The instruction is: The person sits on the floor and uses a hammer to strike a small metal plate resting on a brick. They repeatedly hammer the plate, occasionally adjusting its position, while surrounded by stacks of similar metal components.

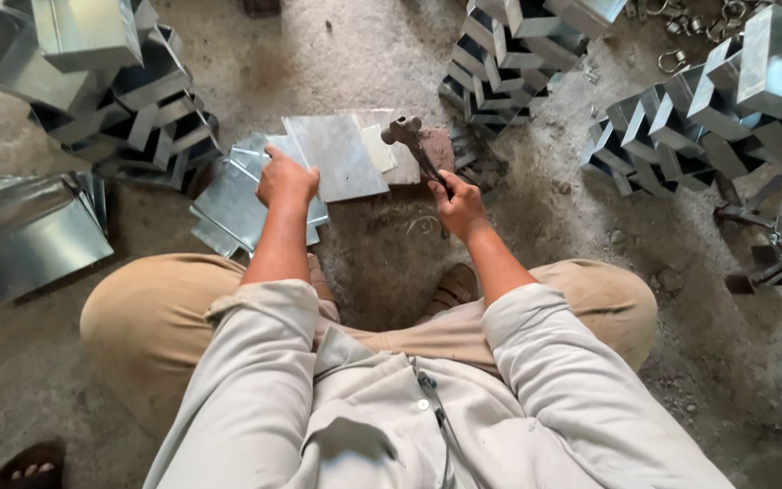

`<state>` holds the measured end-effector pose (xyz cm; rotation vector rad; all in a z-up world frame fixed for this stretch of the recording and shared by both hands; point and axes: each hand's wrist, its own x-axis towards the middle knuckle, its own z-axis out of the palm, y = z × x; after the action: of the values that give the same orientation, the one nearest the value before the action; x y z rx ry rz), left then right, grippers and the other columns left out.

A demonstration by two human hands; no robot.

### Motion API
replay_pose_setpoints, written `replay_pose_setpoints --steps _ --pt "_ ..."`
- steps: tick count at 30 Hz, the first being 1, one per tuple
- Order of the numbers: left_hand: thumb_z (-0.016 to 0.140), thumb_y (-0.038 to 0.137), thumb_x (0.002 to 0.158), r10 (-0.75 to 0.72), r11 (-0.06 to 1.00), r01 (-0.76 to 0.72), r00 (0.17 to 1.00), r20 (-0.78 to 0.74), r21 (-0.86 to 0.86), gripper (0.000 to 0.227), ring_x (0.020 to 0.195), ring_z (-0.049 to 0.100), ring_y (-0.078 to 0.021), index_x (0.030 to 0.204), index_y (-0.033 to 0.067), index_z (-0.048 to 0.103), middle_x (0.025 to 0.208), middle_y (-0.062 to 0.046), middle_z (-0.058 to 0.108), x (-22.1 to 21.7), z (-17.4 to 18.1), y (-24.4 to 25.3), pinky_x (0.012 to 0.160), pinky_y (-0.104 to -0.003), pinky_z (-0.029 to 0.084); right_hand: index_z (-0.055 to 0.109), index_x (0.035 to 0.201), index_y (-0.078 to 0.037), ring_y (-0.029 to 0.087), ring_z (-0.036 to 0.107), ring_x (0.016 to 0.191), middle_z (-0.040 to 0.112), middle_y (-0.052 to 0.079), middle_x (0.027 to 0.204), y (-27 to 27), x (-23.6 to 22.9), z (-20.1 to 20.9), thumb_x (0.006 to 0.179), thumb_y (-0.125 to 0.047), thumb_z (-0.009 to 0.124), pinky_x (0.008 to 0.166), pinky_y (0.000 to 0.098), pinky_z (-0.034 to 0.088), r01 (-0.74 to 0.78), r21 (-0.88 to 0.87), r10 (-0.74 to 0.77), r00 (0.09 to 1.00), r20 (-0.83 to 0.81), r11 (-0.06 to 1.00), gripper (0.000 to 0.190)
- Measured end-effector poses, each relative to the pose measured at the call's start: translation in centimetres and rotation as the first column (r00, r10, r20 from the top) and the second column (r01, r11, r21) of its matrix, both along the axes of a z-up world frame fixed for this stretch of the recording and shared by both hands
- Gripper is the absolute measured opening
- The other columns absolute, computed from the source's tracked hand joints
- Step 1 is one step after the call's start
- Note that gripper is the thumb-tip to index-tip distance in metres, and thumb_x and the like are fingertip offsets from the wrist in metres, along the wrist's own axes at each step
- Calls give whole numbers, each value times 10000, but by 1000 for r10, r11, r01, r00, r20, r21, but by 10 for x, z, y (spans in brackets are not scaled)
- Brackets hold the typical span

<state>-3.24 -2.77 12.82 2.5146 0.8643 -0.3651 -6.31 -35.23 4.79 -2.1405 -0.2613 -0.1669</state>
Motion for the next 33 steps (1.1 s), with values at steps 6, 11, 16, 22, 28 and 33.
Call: replay_pose_setpoints --steps 6,11,16,22,28,33 --pt "877 430 720 69 996 -65 995 70 -59 1057 1146 659 -358 1532 64 307 1243 -212 665 2 -17 6 930 -460 543 709 1102 -51 468 667 930 713 255 947 -5 2 -41 952 -349 677 783 502 527 69 -297 -152 951 -270 953 335" --pt "841 382 805 272 874 -180 951 149 -451 487 949 708 -395 1008 -34 689 1069 -239 730 17 -68 22 727 -483 542 706 1005 -32 402 673 749 713 201 825 -18 18 -63 999 -382 670 651 473 517 115 -258 -190 939 -287 959 352" --pt "767 285 921 263 835 21 862 434 -549 265 795 702 -325 935 28 702 920 -174 733 27 -55 11 688 -437 504 636 872 -43 169 453 425 524 42 609 -9 19 -27 966 -399 703 373 381 346 386 75 -228 680 -697 920 374" --pt "697 184 946 -315 851 525 496 809 9 128 1050 678 -282 1061 160 747 1098 -78 741 28 -14 4 917 -454 519 568 770 -117 121 503 456 536 -33 601 -16 48 29 1024 -454 674 396 321 380 453 167 -442 892 -98 876 435" --pt "695 187 853 -604 789 545 602 522 283 342 1395 488 -241 1189 240 732 1381 -31 679 11 -84 22 1045 -534 375 491 746 -115 89 443 478 467 -36 578 -22 48 67 1069 -375 686 444 285 332 276 463 -299 954 -24 843 458" --pt "766 256 716 -289 955 253 912 292 152 734 1339 485 -330 1411 143 558 1466 -165 561 11 -139 32 969 -599 416 488 733 -108 52 414 446 449 -56 550 -1 36 56 1035 -313 686 408 259 282 249 580 -225 968 -114 775 415"
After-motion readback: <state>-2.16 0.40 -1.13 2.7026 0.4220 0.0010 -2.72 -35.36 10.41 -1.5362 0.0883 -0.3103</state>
